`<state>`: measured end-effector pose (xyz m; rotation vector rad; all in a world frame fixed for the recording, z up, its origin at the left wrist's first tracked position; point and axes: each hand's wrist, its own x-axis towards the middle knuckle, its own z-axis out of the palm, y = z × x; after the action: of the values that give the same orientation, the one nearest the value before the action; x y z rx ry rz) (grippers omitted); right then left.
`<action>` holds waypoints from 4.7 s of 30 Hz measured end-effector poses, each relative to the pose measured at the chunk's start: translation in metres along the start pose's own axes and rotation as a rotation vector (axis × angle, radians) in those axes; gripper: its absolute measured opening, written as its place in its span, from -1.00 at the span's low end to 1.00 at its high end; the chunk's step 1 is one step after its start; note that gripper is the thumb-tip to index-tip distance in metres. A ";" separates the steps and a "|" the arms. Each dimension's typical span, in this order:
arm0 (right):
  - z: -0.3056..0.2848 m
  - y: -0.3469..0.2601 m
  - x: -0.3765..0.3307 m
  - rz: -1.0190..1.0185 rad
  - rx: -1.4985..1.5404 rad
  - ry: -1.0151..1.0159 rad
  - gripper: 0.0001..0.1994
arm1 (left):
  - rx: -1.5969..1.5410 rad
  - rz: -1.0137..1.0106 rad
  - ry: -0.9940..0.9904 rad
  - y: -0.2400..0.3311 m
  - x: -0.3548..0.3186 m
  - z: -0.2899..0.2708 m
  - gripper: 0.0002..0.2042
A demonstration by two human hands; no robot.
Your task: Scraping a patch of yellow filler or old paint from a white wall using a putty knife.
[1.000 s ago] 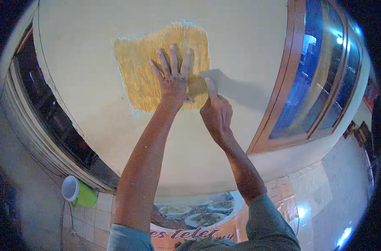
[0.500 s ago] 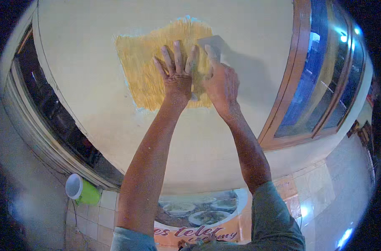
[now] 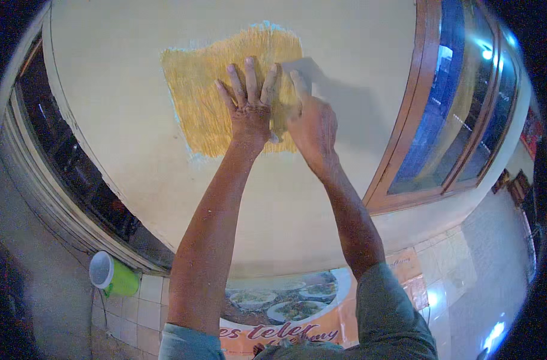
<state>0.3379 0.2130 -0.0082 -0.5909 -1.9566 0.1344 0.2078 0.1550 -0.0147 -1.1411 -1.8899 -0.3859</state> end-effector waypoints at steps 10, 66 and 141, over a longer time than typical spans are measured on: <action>-0.004 0.015 0.006 0.138 -0.127 0.116 -0.34 | 0.023 -0.014 -0.081 0.008 -0.001 -0.012 0.54; -0.003 0.011 -0.006 0.143 -0.172 0.072 -0.36 | 0.020 -0.030 -0.038 0.007 -0.001 -0.003 0.39; -0.009 -0.008 0.003 0.261 -0.135 -0.036 -0.78 | 0.027 -0.019 0.050 0.004 -0.003 0.017 0.49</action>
<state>0.3417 0.2058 0.0008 -0.9378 -1.9269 0.1771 0.2024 0.1664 -0.0273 -1.0868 -1.8581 -0.3955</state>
